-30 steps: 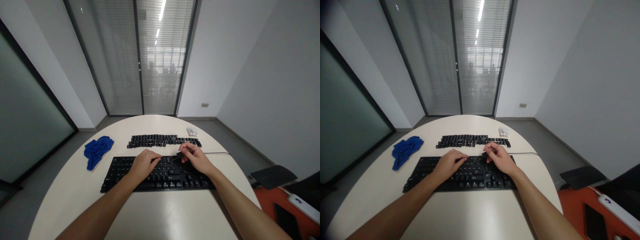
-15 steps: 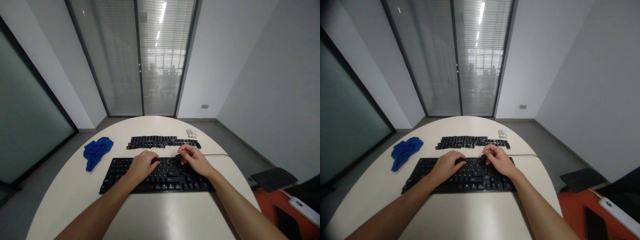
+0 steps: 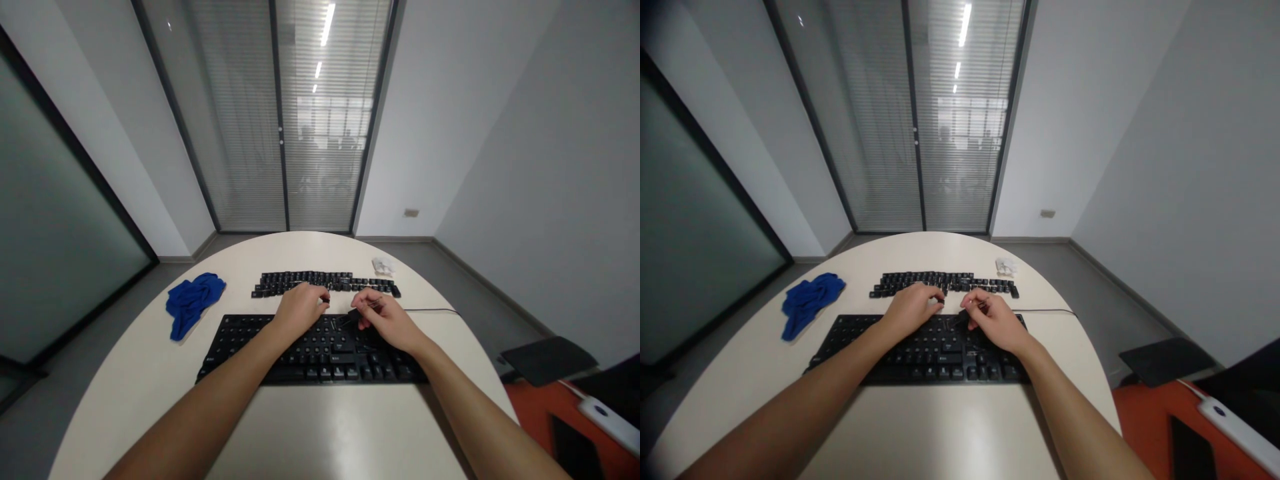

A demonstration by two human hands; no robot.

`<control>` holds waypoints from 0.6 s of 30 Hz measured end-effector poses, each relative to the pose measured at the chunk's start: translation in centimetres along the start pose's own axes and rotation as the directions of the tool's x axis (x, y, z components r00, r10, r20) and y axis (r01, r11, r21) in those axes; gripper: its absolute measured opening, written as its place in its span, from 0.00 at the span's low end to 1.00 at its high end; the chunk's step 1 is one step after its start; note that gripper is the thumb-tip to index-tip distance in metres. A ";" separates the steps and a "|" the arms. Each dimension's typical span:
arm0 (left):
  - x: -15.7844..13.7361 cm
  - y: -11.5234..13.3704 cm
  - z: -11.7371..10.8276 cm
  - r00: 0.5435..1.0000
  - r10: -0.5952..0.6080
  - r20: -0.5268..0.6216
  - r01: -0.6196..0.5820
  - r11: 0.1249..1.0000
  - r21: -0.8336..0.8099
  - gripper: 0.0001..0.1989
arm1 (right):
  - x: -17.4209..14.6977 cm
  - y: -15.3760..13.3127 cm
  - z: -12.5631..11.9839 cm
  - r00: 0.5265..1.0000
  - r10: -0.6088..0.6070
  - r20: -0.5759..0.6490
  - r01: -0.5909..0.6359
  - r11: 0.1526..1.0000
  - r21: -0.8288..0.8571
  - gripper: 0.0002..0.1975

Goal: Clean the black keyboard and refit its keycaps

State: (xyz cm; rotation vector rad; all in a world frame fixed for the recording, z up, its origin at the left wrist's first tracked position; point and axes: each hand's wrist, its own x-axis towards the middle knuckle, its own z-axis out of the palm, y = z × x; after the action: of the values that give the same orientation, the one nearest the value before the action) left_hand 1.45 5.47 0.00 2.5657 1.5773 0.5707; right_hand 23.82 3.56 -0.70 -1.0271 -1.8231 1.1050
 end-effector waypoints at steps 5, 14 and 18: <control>2.0 0.6 1.3 0.996 0.089 0.021 -0.089 0.995 0.048 0.07 | 0.0 0.0 -0.1 1.000 -0.001 0.011 0.001 1.000 -0.003 0.15; 3.6 0.5 2.6 0.976 0.212 0.054 -0.216 0.973 0.082 0.03 | -0.1 -0.3 -0.3 1.000 0.008 0.005 -0.008 1.000 -0.009 0.13; 3.7 0.6 2.6 0.972 0.228 0.051 -0.232 0.968 0.099 0.04 | -0.2 -0.3 -0.3 1.000 0.018 0.000 -0.018 1.000 -0.010 0.13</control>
State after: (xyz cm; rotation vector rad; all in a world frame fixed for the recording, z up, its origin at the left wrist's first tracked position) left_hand 4.36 8.78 -1.26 2.8424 1.3395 0.4634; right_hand 24.06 3.41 -0.30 -1.0511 -1.8245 1.1075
